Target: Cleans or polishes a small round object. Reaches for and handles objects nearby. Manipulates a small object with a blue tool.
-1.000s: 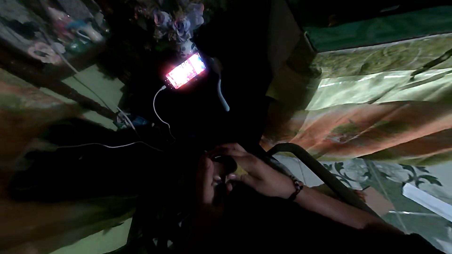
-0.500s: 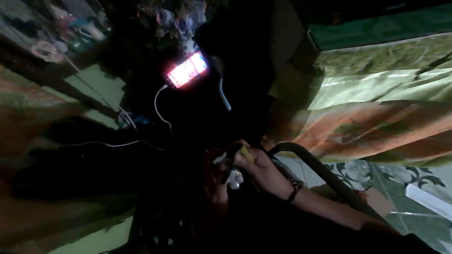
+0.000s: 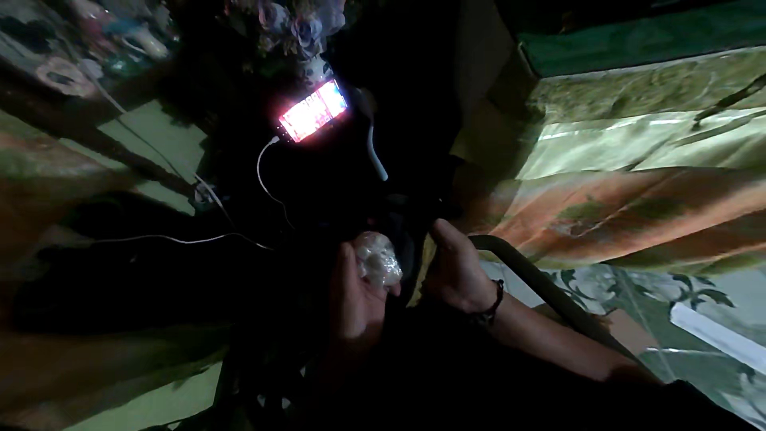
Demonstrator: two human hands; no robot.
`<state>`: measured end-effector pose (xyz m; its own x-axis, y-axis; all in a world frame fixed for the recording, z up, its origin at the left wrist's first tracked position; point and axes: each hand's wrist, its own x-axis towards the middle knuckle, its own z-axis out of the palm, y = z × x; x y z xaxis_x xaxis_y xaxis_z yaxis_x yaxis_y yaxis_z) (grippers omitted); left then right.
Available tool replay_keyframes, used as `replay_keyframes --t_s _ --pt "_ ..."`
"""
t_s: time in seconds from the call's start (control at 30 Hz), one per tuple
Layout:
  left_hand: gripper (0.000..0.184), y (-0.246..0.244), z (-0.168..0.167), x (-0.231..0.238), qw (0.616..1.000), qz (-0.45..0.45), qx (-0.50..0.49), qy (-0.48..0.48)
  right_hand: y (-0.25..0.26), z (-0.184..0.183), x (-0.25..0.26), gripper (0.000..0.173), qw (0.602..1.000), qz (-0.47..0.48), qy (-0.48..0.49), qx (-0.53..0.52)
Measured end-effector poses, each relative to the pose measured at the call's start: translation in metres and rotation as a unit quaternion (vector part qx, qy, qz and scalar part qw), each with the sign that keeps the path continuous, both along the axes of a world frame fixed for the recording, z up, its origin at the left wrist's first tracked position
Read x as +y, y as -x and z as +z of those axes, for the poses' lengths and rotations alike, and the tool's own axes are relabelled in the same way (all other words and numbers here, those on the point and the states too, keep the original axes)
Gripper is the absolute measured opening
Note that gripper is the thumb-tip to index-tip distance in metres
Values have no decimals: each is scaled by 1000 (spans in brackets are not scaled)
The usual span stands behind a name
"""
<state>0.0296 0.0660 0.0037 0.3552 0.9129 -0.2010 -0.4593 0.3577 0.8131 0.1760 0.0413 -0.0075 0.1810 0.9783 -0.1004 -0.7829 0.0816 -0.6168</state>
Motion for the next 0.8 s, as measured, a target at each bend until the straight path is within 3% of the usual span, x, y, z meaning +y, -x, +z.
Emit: replay_keyframes --t_s 0.17,0.27,0.47,0.53,0.6,0.67,0.73,0.8 --pt "50 0 -5 0 998 9 -50 24 -2 -3 -12 21 995 -58 -55 -56" --pt "57 4 -11 2 998 42 -30 -42 -10 -3 -18 24 978 -81 -129 -142" --pt "47 15 -18 10 979 28 -18 -203 -35 24 -17 31 984 -102 -114 -91" --pt "46 18 -16 11 980 20 -17 -198 -44 28 -15 22 968 -119 -138 -175" --pt "51 18 -12 13 987 45 -8 -153 -39 27 -21 19 916 -122 -161 -346" --pt "56 15 -8 12 989 83 17 -124 -27 22 -29 37 802 -70 -208 -555" --pt "58 11 -7 9 983 117 43 -132 -6 11 -28 55 694 -38 -224 -684" --pt "64 10 -10 8 974 135 52 -172 11 -2 -28 64 667 -19 -209 -715"
